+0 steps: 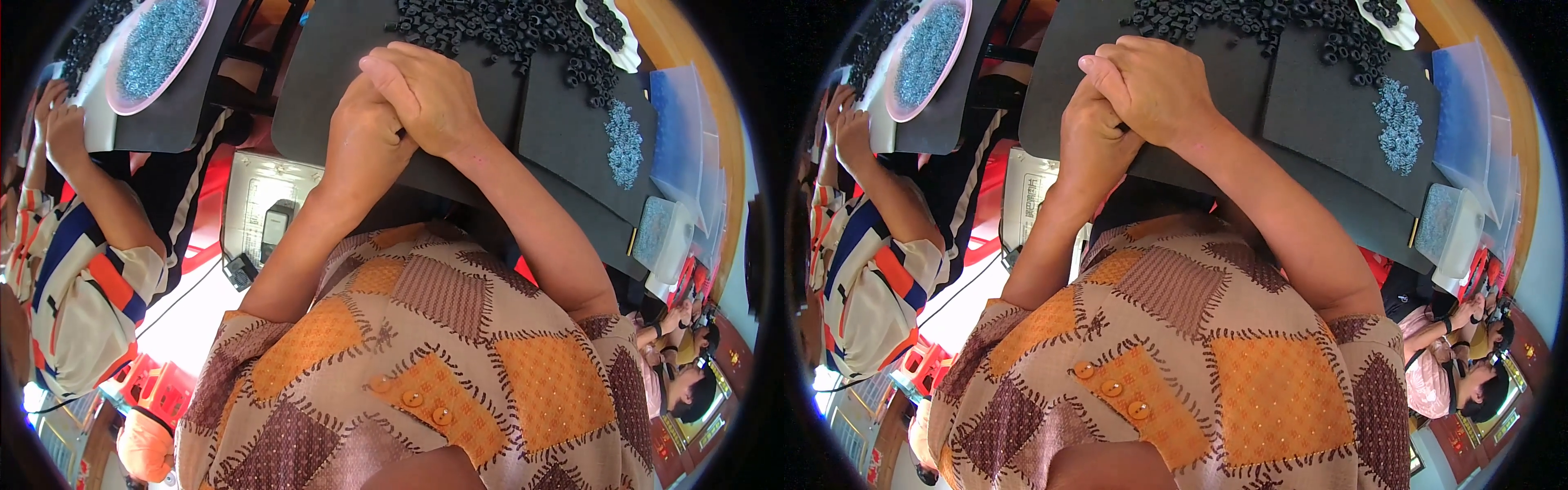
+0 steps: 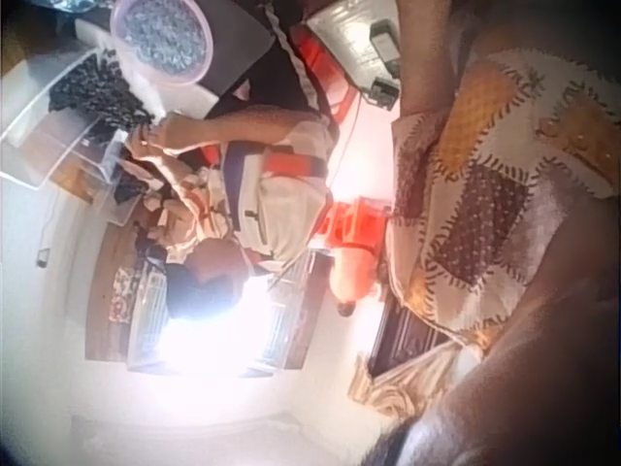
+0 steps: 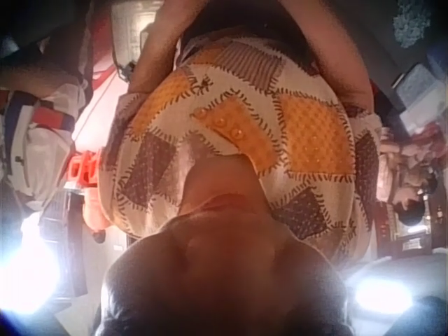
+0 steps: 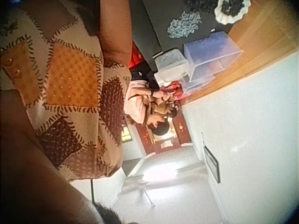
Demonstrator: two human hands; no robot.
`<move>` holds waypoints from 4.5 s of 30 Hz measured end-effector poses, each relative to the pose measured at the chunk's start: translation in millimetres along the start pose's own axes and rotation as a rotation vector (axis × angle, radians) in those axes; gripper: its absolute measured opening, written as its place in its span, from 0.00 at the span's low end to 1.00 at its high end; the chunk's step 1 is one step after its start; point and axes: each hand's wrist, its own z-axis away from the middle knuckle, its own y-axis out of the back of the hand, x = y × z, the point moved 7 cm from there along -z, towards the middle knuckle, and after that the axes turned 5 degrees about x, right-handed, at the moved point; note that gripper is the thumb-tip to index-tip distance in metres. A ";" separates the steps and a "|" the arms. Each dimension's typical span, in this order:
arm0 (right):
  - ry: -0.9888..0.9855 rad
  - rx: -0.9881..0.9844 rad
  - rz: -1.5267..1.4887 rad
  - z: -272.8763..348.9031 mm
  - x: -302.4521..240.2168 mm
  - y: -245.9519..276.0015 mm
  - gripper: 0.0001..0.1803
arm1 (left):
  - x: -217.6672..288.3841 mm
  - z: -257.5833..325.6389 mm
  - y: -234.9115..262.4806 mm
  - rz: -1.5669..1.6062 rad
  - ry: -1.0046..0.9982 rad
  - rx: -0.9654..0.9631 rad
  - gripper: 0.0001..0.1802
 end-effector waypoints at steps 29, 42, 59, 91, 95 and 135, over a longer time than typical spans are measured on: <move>0.019 -0.022 0.012 -1.5 -3.9 6.4 0.20 | 2.9 -1.0 1.0 0.079 -0.016 0.031 0.07; 0.132 0.030 -0.386 41.7 -17.9 60.3 0.14 | -19.5 2.1 -6.7 0.667 0.422 -0.150 0.07; -0.059 0.615 0.221 95.5 91.6 324.1 0.10 | 24.7 18.9 -62.6 0.741 0.487 -0.397 0.11; -0.034 0.342 0.500 109.0 167.7 277.4 0.07 | 64.6 -10.7 -76.7 0.348 0.091 -0.422 0.05; -0.179 0.392 0.356 109.8 163.6 278.0 0.07 | 89.6 -73.9 -108.3 0.153 -0.244 -0.324 0.06; -0.152 0.258 0.527 57.1 226.8 295.0 0.06 | 9.0 -15.9 -69.6 1.468 0.717 -0.389 0.08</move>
